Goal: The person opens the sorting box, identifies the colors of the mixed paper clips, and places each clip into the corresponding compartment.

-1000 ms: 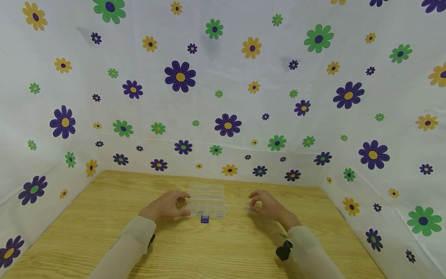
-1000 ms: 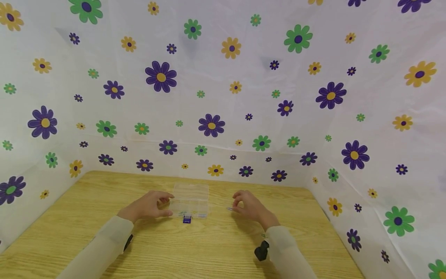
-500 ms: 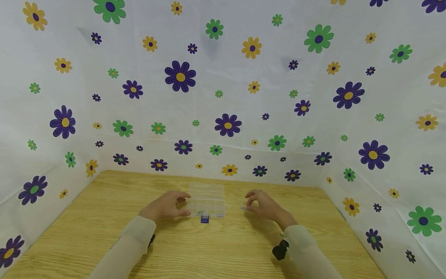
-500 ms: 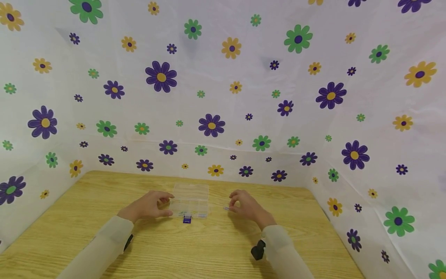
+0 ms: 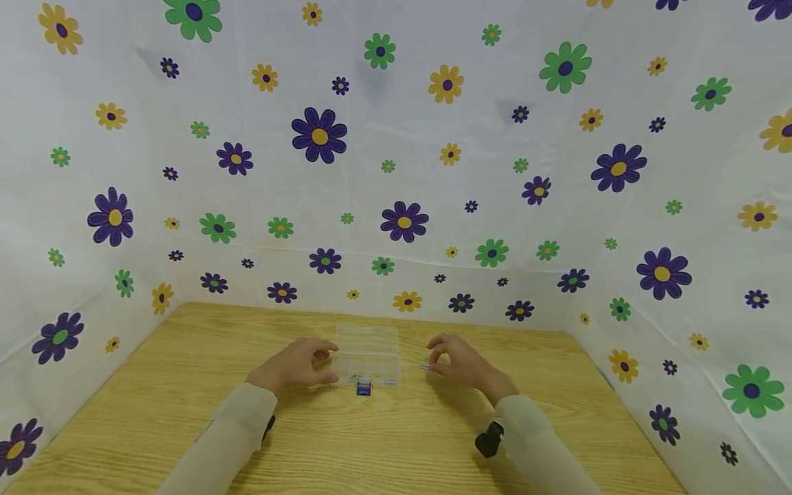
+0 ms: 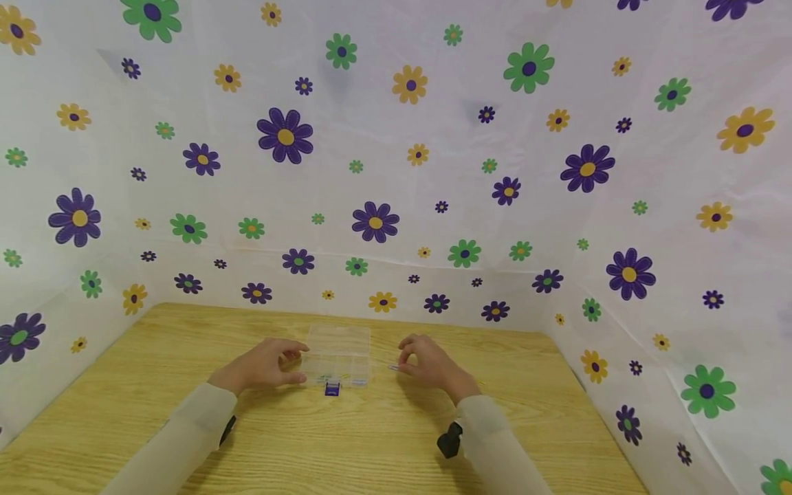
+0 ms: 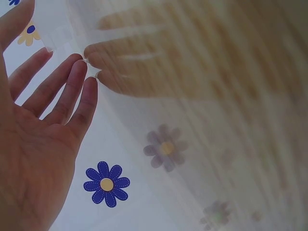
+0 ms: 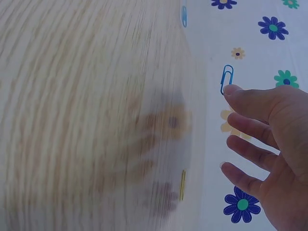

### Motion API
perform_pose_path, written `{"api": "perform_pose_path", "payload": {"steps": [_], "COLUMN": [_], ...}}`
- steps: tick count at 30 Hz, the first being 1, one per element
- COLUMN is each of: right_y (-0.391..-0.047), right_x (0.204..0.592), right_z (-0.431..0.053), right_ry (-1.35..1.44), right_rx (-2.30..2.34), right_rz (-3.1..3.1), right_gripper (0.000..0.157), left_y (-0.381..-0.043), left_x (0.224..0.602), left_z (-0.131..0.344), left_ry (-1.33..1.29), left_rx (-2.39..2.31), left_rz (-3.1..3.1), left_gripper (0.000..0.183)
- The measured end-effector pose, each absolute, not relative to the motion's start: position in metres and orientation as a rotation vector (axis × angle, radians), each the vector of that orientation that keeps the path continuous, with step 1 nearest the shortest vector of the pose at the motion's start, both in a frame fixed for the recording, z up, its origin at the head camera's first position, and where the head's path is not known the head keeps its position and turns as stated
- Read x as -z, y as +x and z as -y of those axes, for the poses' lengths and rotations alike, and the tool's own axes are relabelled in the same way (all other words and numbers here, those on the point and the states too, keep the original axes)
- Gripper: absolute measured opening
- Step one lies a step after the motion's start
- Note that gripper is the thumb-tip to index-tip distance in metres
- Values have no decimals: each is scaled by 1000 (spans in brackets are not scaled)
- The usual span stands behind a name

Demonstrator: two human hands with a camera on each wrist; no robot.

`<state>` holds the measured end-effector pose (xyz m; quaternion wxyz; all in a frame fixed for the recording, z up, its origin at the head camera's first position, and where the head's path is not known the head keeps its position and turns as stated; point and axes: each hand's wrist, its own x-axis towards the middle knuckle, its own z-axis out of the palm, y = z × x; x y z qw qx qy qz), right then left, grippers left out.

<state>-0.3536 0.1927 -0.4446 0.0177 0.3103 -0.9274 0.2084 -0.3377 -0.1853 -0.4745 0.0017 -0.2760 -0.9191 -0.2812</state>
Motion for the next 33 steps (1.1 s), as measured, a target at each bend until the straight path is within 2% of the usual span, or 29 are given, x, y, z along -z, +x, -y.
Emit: {"api": "perform_pose_path", "payload": {"steps": [33], "right_y": [-355], "right_x": [444], "right_z": [-152], "right_ry": [1055], "right_rx": [-667], "right_rz": [2870], "right_gripper": [12], "left_y": [-339], "left_x": [476], "left_z": [184], "left_ry": [-852], "left_rx": [865], "left_rz": [2895], "left_gripper": [67]}}
